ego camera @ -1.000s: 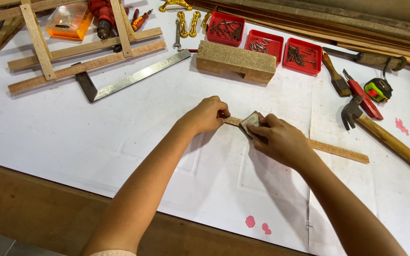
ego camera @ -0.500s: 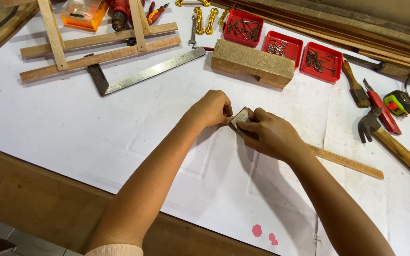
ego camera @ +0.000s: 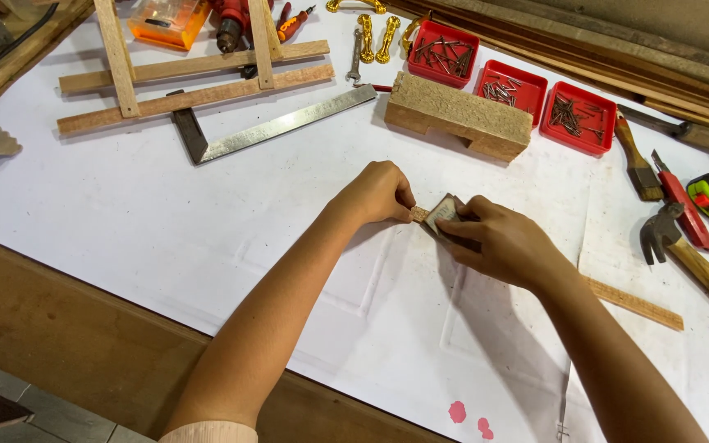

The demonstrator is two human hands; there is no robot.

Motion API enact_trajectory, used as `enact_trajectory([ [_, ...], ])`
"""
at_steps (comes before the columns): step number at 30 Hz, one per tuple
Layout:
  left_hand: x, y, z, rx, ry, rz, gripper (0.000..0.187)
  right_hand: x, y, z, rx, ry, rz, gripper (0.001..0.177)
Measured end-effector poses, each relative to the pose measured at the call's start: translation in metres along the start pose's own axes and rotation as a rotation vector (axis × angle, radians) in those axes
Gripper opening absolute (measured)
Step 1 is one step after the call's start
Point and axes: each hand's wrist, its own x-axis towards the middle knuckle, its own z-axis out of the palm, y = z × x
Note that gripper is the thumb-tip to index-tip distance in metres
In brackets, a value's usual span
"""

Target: The recorder is seen assembling a wooden frame and then sanding a wooden strip.

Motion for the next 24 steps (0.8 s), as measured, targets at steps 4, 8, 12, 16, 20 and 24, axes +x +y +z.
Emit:
enact_trajectory([
  [4,-0.001,-0.003,-0.001,0.015,0.003,0.019,0.024,0.019,-0.011,0.005,-0.021,0.064,-0.069,0.033],
  [8,0.0,-0.003,0.001,-0.003,0.002,0.044,0.023,0.01,-0.008,-0.001,-0.063,0.032,-0.051,0.039],
  [12,0.006,-0.009,0.005,-0.004,0.008,0.051,0.023,-0.014,0.019,-0.003,-0.054,-0.064,-0.022,0.049],
  [16,0.004,-0.007,0.004,0.001,0.008,0.053,0.024,-0.021,0.016,-0.004,-0.029,-0.057,0.002,0.043],
  [20,0.002,-0.001,-0.001,0.005,-0.013,0.022,0.024,0.002,-0.003,0.003,-0.053,0.018,-0.019,0.037],
  [24,0.003,-0.006,0.002,-0.003,0.01,0.027,0.027,0.019,-0.011,0.009,-0.063,0.095,-0.06,0.035],
])
